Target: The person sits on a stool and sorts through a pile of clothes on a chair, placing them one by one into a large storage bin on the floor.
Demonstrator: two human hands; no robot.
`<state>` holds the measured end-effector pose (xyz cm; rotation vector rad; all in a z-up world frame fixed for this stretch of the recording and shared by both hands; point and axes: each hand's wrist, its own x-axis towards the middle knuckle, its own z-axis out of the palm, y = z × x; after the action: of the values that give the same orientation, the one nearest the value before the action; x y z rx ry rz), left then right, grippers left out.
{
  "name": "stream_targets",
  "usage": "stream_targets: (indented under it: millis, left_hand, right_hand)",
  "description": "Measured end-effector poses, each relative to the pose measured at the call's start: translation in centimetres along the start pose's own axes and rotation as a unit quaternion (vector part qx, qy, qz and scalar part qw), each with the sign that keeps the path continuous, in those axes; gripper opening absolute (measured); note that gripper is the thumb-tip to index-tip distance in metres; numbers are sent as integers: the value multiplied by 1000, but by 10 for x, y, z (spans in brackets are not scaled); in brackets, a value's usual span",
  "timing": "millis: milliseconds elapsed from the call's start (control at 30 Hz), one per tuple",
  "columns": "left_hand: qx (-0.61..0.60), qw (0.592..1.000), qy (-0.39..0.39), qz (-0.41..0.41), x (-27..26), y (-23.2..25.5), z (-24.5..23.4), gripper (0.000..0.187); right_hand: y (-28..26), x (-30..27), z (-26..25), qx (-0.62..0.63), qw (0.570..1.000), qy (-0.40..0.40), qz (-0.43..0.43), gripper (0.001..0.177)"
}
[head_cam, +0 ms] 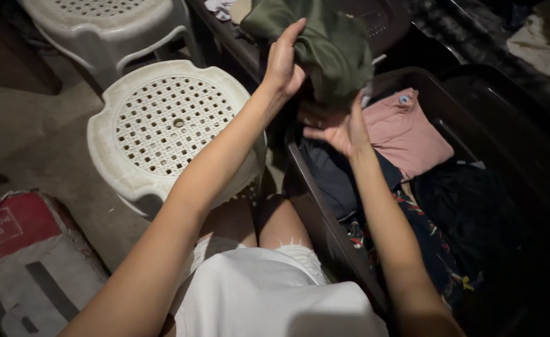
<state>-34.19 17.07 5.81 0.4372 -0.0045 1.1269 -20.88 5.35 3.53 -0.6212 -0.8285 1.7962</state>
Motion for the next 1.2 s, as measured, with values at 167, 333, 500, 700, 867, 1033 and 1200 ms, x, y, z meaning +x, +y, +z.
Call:
stream_targets:
  millis: [167, 333, 500, 700, 867, 1033, 1200]
  left_hand:
    - [-8, 991, -100, -86, -24, -34, 32, 26]
    - [-46, 969, -182, -158, -26, -70, 7, 37]
    - [-91, 932, -244, -250, -26, -118, -25, 63]
    - [340, 807, -473, -96, -34, -199, -7, 53]
    - [322, 828, -270, -372, -59, -222, 56, 54]
    - [582, 610, -423, -333, -103, -222, 37, 71]
    - [685, 421, -496, -328, -131, -257, 7, 62]
  right_hand:
    - [-34, -19, -24, 4, 960, 200, -198, 53]
    - [-70, -104, -88, -53, 902, 323, -281, 36]
    - [-85, -205, -126, -137, 899, 234, -343, 27]
    - [-85, -298, -109, -126, 920, 251, -275, 18]
    - [-59, -375, -93, -83, 865, 422, -257, 20]
    - [6, -444, -98, -197, 806, 550, -94, 26]
    - [56, -420, -87, -278, 730, 604, 159, 34]
